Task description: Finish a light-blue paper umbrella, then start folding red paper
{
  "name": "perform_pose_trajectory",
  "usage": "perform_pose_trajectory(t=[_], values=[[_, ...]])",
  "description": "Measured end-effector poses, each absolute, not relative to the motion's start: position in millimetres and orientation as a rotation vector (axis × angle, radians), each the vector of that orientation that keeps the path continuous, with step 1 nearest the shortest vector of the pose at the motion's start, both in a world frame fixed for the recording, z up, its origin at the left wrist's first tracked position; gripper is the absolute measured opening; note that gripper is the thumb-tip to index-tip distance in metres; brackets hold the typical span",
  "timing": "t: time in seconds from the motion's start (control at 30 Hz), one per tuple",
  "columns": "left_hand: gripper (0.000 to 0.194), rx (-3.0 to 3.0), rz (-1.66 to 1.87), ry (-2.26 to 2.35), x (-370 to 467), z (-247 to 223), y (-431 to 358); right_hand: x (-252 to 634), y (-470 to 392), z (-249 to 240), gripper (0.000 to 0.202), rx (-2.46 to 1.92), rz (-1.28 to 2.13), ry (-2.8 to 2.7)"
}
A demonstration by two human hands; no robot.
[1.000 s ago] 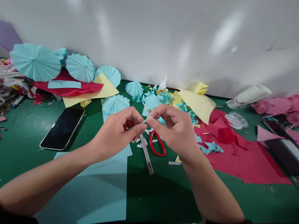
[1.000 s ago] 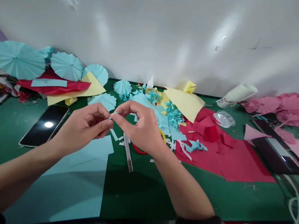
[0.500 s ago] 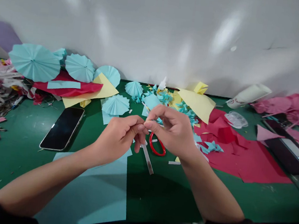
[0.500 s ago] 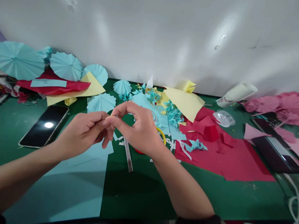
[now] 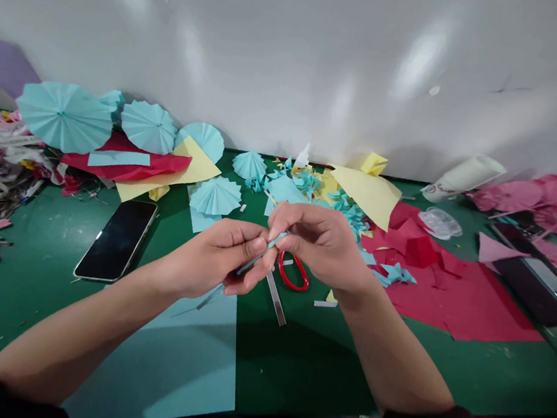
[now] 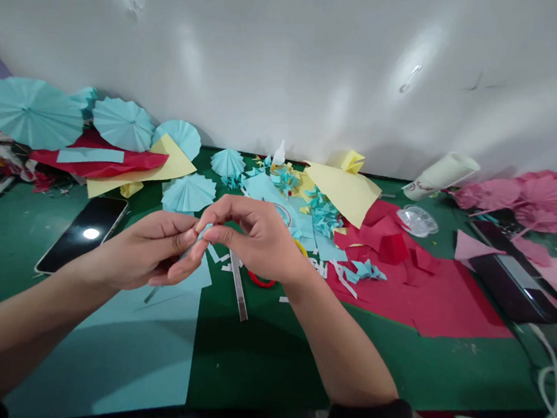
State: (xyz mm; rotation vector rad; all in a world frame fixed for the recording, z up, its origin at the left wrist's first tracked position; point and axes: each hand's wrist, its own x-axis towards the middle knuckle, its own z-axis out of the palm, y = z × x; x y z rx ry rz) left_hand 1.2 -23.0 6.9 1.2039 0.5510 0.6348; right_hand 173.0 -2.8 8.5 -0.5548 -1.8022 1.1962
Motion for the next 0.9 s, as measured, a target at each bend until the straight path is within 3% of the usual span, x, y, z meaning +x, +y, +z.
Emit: perform_pose_trajectory(t=[0.33,0.7,0.9], values=[[0.025,1.089,0.624,0.577,3.4,9.5,-19.1,174.0,-1.3,8.6,0.011,-0.631,1.336,-1.744],[0.027,1.442,0.647,0.913,5.0,2.8,-9.4,169.8,2.9,2.7,0.007,-1.038,0.863,-1.945],[0.02,1.935,0.547,1.105,-1.1,-7.0,4.3,168.1,14.8,-14.4,0.01,-1.146,0.822,-1.918]])
